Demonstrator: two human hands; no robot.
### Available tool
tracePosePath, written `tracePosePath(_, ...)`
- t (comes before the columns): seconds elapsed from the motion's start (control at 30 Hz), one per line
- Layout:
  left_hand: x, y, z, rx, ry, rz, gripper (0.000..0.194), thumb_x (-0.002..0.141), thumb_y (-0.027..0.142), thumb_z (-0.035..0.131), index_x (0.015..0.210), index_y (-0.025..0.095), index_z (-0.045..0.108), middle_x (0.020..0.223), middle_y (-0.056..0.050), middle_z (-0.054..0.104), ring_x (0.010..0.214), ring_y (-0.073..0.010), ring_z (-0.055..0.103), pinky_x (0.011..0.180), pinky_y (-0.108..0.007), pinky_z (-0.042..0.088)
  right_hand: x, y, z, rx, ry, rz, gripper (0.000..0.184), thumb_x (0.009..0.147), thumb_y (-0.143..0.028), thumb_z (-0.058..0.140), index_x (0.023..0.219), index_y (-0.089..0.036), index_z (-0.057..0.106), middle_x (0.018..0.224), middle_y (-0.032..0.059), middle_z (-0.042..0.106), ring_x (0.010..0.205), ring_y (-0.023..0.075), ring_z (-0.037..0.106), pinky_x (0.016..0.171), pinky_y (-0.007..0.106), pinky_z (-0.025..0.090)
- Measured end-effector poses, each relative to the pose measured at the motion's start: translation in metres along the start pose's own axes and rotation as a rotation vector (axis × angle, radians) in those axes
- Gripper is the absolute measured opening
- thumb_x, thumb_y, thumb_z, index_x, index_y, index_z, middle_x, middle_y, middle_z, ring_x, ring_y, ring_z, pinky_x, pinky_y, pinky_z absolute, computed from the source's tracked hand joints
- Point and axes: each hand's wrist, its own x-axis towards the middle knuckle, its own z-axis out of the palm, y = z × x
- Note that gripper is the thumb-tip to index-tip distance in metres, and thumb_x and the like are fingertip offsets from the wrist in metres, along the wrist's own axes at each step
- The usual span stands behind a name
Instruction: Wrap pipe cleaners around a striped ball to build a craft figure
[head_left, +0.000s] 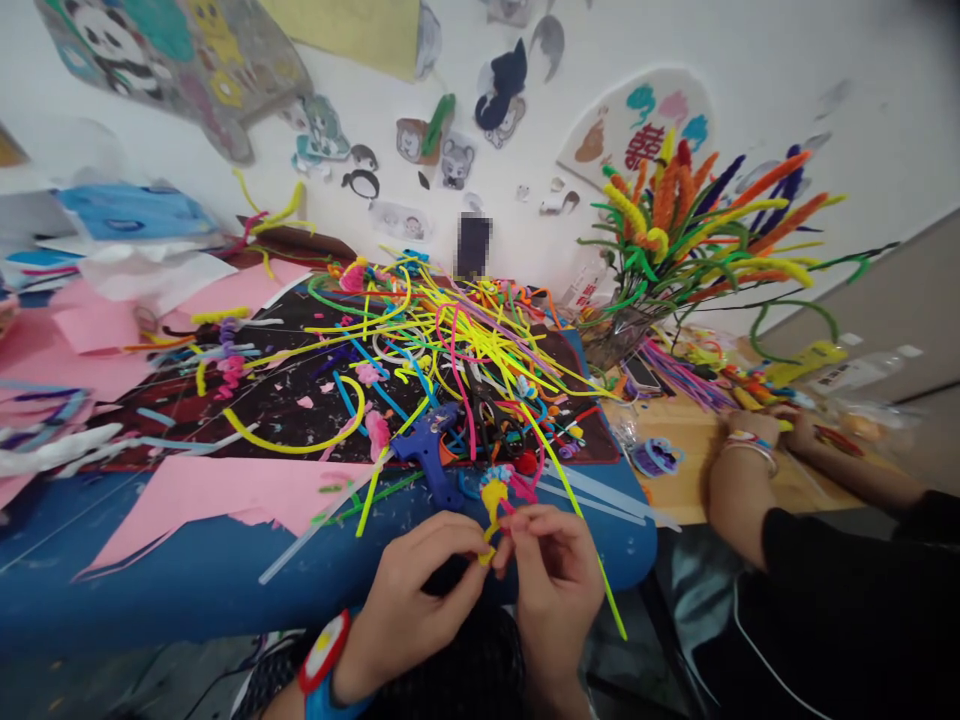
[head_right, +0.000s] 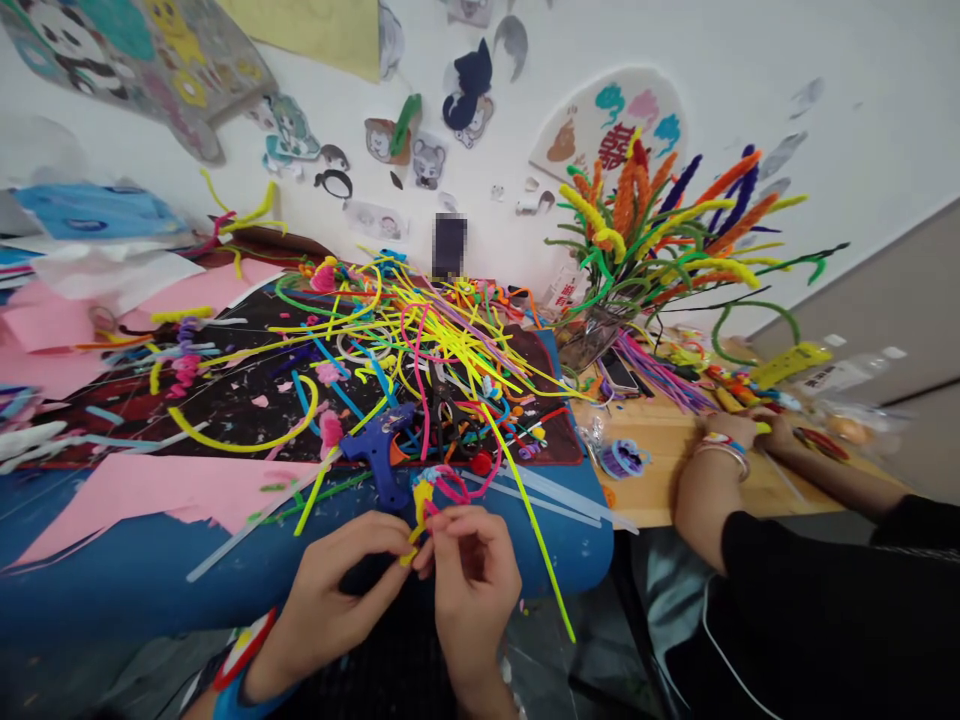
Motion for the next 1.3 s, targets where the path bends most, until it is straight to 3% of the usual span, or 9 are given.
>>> tracePosePath(0.17,0.000,0.002,0.000,-0.047,0.003,-0.054,0.016,0.084,0.004,0.066,0.090,0.019,0.067,0.086,-0.001,0.073,0.080,-0.0117,0.069,0.077,-0.019,0.053,0.002,0.001,-0.002,0.012,-0.031,-0.031,0.016,0.093,-0.009,0.059,0.086,-0.023,0.058,0.084,-0.0043,0.061,0.053,0.0048,0.062,0.060,0.020,0.054)
tracePosePath(0.4,-0.001,0.002,0.002,-0.019,0.010,-0.115,0.011,0.087,0.008,0.064,0.084,0.019,0.065,0.081,-0.001,0.070,0.075,-0.0119,0.067,0.073,-0.019,0.052,0.000,0.000,-0.004,0.001,-0.089,-0.061,0.017,0.093,-0.008,0.058,0.086,-0.024,0.060,0.083,-0.0029,0.060,0.060,0.0066,0.060,0.059,0.018,0.054)
tracePosePath(0.5,0.001,0.003,0.003,0.026,-0.043,-0.140,0.013,0.087,0.006,0.058,0.082,0.018,0.061,0.078,-0.001,0.066,0.071,-0.0122,0.063,0.067,-0.020,0.050,0.001,0.002,-0.003,-0.025,-0.090,-0.044,0.014,0.092,-0.010,0.059,0.086,-0.023,0.060,0.083,-0.0019,0.060,0.057,0.0069,0.058,0.055,0.018,0.053)
tracePosePath(0.63,0.001,0.004,0.004,0.060,-0.160,-0.292,0.014,0.089,0.010,0.052,0.080,0.019,0.057,0.078,0.000,0.061,0.066,-0.0131,0.057,0.061,-0.022,0.045,0.003,0.006,-0.003,-0.080,-0.076,-0.004,0.010,0.090,-0.013,0.063,0.084,-0.021,0.060,0.080,-0.0011,0.061,0.052,0.0073,0.056,0.049,0.019,0.051)
tracePosePath(0.8,-0.001,0.004,0.005,0.021,-0.230,-0.349,0.012,0.093,0.019,0.053,0.081,0.020,0.053,0.079,0.000,0.058,0.066,-0.0142,0.054,0.060,-0.024,0.042,0.004,0.005,-0.006,-0.132,-0.114,-0.084,0.015,0.089,-0.009,0.061,0.080,-0.022,0.062,0.077,0.0001,0.065,0.071,0.0134,0.066,0.063,0.022,0.055)
tracePosePath(0.9,-0.002,0.003,0.005,0.024,-0.257,-0.338,0.013,0.095,0.020,0.051,0.082,0.021,0.053,0.080,0.000,0.058,0.067,-0.0144,0.054,0.061,-0.024,0.042,0.005,0.003,-0.009,-0.162,-0.156,-0.090,0.018,0.090,-0.009,0.059,0.078,-0.022,0.064,0.076,0.0012,0.067,0.072,0.0144,0.066,0.066,0.024,0.054)
tracePosePath(1.07,-0.002,0.001,-0.005,0.114,-0.223,-0.153,0.015,0.096,0.016,0.045,0.082,0.023,0.045,0.076,0.001,0.056,0.065,-0.0141,0.053,0.059,-0.023,0.043,0.008,0.004,-0.011,-0.176,-0.140,-0.072,0.017,0.089,-0.011,0.060,0.076,-0.022,0.064,0.074,0.0006,0.066,0.069,0.0144,0.064,0.063,0.023,0.052)
tracePosePath(1.2,0.001,0.004,-0.014,0.325,-0.078,0.211,0.020,0.086,0.005,0.045,0.088,0.024,0.048,0.073,0.000,0.064,0.062,-0.0142,0.060,0.058,-0.022,0.045,0.011,0.004,-0.009,-0.220,-0.179,-0.004,0.015,0.089,-0.017,0.063,0.074,-0.021,0.064,0.072,-0.0003,0.063,0.066,0.0132,0.061,0.061,0.020,0.048)
tracePosePath(1.3,0.006,0.007,-0.016,0.422,0.038,0.324,0.024,0.077,0.002,0.048,0.084,0.024,0.052,0.063,0.002,0.067,0.050,-0.0130,0.061,0.051,-0.021,0.044,0.011,0.002,-0.008,-0.220,-0.278,0.087,0.018,0.090,-0.023,0.063,0.073,-0.020,0.063,0.070,-0.0005,0.062,0.063,0.0127,0.059,0.058,0.020,0.046)
